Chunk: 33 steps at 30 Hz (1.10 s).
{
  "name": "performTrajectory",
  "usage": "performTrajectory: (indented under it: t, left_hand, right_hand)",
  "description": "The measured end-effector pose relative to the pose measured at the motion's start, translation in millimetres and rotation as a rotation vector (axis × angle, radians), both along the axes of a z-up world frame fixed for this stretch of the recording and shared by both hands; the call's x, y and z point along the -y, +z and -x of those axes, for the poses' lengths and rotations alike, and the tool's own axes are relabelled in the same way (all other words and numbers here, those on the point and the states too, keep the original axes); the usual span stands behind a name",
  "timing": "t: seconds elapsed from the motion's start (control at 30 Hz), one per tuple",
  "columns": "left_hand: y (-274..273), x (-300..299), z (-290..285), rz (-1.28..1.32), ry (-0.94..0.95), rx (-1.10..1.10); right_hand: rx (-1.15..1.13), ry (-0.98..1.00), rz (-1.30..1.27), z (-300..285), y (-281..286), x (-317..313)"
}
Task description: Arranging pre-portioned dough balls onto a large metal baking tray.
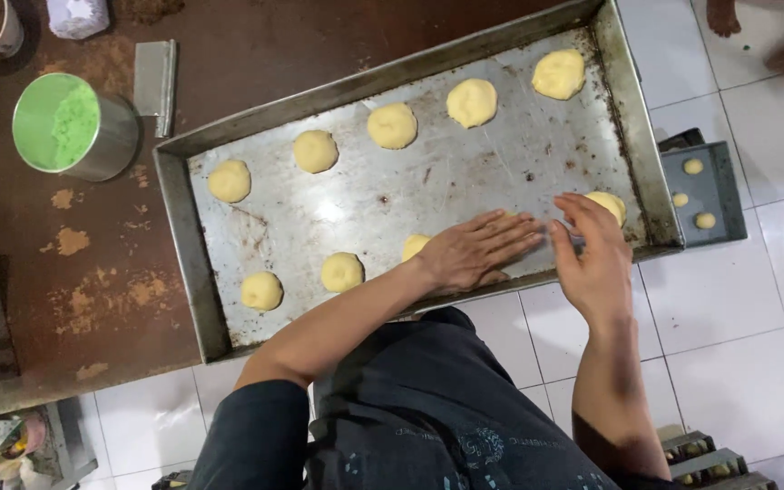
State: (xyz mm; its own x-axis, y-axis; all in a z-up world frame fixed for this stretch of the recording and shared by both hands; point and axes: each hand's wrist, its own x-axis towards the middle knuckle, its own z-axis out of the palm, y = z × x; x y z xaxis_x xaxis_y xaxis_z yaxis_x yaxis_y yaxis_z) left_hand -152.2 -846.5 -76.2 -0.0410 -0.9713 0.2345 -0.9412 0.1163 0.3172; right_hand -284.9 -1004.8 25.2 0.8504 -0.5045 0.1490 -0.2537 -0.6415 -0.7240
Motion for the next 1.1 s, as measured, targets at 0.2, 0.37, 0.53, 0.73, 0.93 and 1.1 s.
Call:
performTrajectory:
  t: [0.2, 0.37, 0.53, 0.73, 0.93, 1.1]
  left_hand:
    - [-42, 15, 8, -0.047, 0.01, -0.087]
    - [5, -13, -15, 0.03, 0.097, 0.023]
    - [69, -155, -80, 0.248, 0.363, -0.099]
    - [104, -426, -146, 0.324, 1.092, -0.008]
    - [78, -692, -199, 0.516, 1.853, -0.249]
    - [-46, -845, -314, 0.771, 1.862, -1.179]
  right_hand:
    - [0.047, 0.019, 0.003, 7, -9, -7]
    - [0.066, 0.032, 0.029, 12, -16, -18]
    - [0.117, 0.047, 0.027, 13, -56, -35]
    - [0.153, 0.148, -0.054, -32, -136, -53]
    - [0.113, 0.288, -0.063, -109, -111, -138]
    - [0.081, 0.369, -0.001, -144, -60, -231]
